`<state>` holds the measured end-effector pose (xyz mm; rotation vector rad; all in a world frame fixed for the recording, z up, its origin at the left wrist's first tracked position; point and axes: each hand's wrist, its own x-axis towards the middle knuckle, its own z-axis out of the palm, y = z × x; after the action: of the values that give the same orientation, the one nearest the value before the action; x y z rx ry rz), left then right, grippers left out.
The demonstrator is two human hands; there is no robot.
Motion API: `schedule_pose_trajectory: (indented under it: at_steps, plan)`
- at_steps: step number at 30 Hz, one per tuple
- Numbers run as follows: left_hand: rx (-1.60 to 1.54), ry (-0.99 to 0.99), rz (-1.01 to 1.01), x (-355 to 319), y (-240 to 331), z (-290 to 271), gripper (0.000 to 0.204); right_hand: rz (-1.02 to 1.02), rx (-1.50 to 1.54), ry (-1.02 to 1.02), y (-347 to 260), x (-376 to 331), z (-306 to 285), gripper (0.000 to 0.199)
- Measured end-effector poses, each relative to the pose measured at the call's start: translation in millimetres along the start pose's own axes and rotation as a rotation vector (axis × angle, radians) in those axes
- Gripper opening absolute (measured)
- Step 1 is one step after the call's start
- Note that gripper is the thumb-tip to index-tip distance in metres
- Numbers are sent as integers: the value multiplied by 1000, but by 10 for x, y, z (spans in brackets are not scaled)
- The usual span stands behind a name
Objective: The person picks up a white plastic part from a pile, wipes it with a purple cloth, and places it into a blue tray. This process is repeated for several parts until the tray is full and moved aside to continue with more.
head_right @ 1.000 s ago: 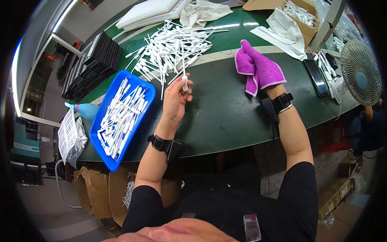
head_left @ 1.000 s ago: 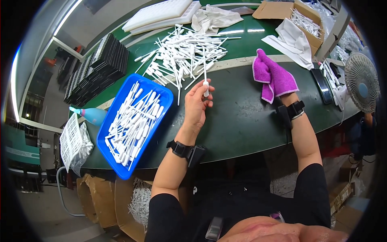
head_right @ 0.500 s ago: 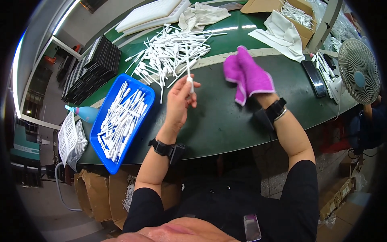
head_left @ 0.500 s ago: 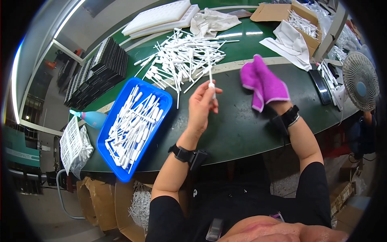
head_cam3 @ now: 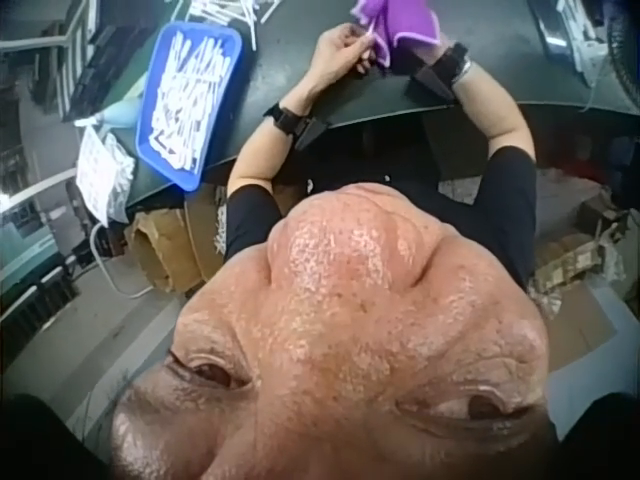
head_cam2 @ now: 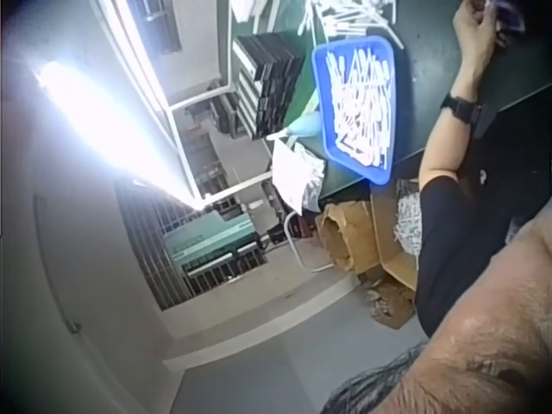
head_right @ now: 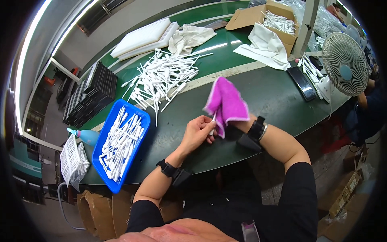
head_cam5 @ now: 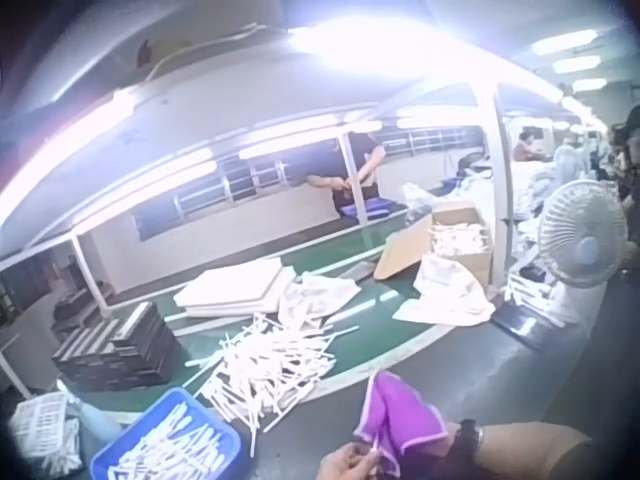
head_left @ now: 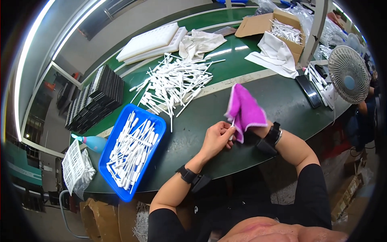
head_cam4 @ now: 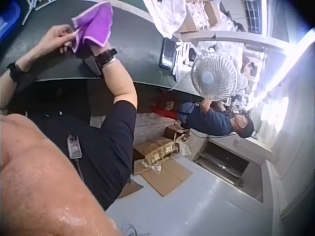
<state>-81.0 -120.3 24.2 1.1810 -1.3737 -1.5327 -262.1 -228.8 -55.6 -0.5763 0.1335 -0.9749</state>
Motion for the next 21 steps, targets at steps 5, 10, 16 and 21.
schedule_pose_trajectory:
  at_steps: [5, 10, 16, 21]
  plan:
    - [5, 84, 13, 51, 112, -100, 23, 370, -228, -226, 140, -25, 227, 31]
    - [7, 413, 343, 63, 138, -312, 25, 183, -461, 217, -28, -58, 883, 25]
    - [27, 480, 361, 52, 134, -312, 20, 232, -562, -25, 169, -22, 762, 21]
    - [-92, 441, 291, 58, 142, -327, 22, 328, -594, -88, 145, -43, 786, 18]
